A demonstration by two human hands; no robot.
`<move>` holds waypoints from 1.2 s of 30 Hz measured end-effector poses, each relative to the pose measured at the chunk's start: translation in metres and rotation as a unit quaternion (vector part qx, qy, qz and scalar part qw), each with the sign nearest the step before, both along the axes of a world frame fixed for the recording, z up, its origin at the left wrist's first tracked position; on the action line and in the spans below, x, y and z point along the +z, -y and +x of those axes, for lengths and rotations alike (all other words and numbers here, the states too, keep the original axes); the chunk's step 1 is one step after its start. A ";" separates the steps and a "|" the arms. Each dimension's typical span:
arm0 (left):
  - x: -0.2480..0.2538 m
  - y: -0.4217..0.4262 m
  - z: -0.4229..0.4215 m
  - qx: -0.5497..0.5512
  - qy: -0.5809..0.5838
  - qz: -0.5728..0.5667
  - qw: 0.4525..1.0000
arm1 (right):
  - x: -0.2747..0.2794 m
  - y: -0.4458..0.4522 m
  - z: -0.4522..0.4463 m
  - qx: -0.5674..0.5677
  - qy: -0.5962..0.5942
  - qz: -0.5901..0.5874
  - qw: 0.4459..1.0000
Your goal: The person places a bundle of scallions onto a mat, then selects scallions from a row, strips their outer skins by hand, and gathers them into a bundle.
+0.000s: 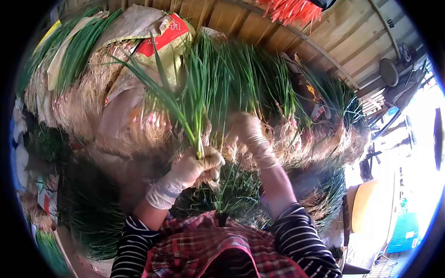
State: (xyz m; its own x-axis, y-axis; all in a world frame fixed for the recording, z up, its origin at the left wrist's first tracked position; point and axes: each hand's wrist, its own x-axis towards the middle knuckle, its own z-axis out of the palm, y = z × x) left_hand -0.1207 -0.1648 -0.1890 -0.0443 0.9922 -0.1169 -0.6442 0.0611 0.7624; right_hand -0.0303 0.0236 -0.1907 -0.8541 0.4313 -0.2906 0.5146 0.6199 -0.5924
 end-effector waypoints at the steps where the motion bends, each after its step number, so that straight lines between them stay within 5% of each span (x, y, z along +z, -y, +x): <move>1: -0.005 0.001 0.002 0.049 0.007 0.004 0.999 | 0.007 -0.005 0.011 -0.093 0.075 -0.073 0.990; 2: -0.019 -0.003 0.000 0.098 -0.010 -0.007 0.995 | 0.019 0.002 0.007 -0.085 0.254 -0.020 0.963; 4: -0.021 -0.007 -0.007 0.100 0.012 -0.026 0.995 | -0.007 -0.003 0.052 0.093 0.151 0.122 0.977; 7: -0.010 -0.013 -0.004 0.054 0.069 -0.056 0.995 | 0.051 -0.018 0.030 -0.240 0.097 0.235 0.937; 8: -0.012 -0.016 -0.002 0.043 0.072 -0.066 0.994 | 0.044 -0.039 0.030 -0.217 0.125 0.222 0.942; 12: -0.021 -0.020 -0.003 0.044 0.083 -0.065 0.993 | 0.049 -0.071 0.053 -0.234 -0.225 -0.034 0.945; 17: -0.024 -0.031 0.000 0.045 0.068 -0.061 0.995 | 0.037 -0.060 0.052 -0.288 -0.328 -0.324 0.840; 21: -0.036 -0.034 0.002 0.039 0.064 -0.048 0.996 | -0.008 -0.088 0.058 -0.163 -0.290 -0.103 0.938; 25: -0.042 -0.035 0.006 0.078 0.070 -0.039 0.994 | 0.027 -0.055 0.023 -0.345 -0.180 0.044 0.920; 28: -0.042 -0.036 0.007 0.083 0.079 -0.046 0.992 | 0.016 -0.069 -0.006 -0.158 0.144 0.218 0.952; 29: -0.041 -0.037 0.006 0.082 0.079 -0.043 0.993 | 0.021 -0.066 -0.009 -0.098 0.168 0.228 0.954; 30: -0.040 -0.038 0.005 0.081 0.079 -0.040 0.993 | 0.026 -0.060 -0.009 -0.112 0.035 0.120 0.986; 32: -0.037 -0.035 0.007 0.080 0.088 -0.034 0.992 | 0.034 -0.044 -0.003 -0.119 -0.220 -0.106 0.962; 33: -0.034 -0.032 0.007 0.079 0.079 -0.041 0.993 | 0.044 -0.051 -0.005 -0.076 -0.132 -0.002 0.988; 35: -0.020 -0.028 0.005 0.072 0.056 -0.054 0.994 | 0.012 -0.095 0.006 -0.142 -0.155 0.100 0.973; 36: -0.017 -0.028 0.003 0.071 0.044 -0.057 0.995 | 0.039 -0.088 0.007 -0.237 -0.070 0.190 0.950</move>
State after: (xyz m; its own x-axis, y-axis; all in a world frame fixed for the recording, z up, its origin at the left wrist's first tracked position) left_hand -0.1174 -0.1365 -0.2056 -0.1675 0.9569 -0.2371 -0.7158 0.0473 0.6967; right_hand -0.0232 0.1115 -0.1515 -0.5572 0.8278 0.0648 0.7221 0.5217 -0.4543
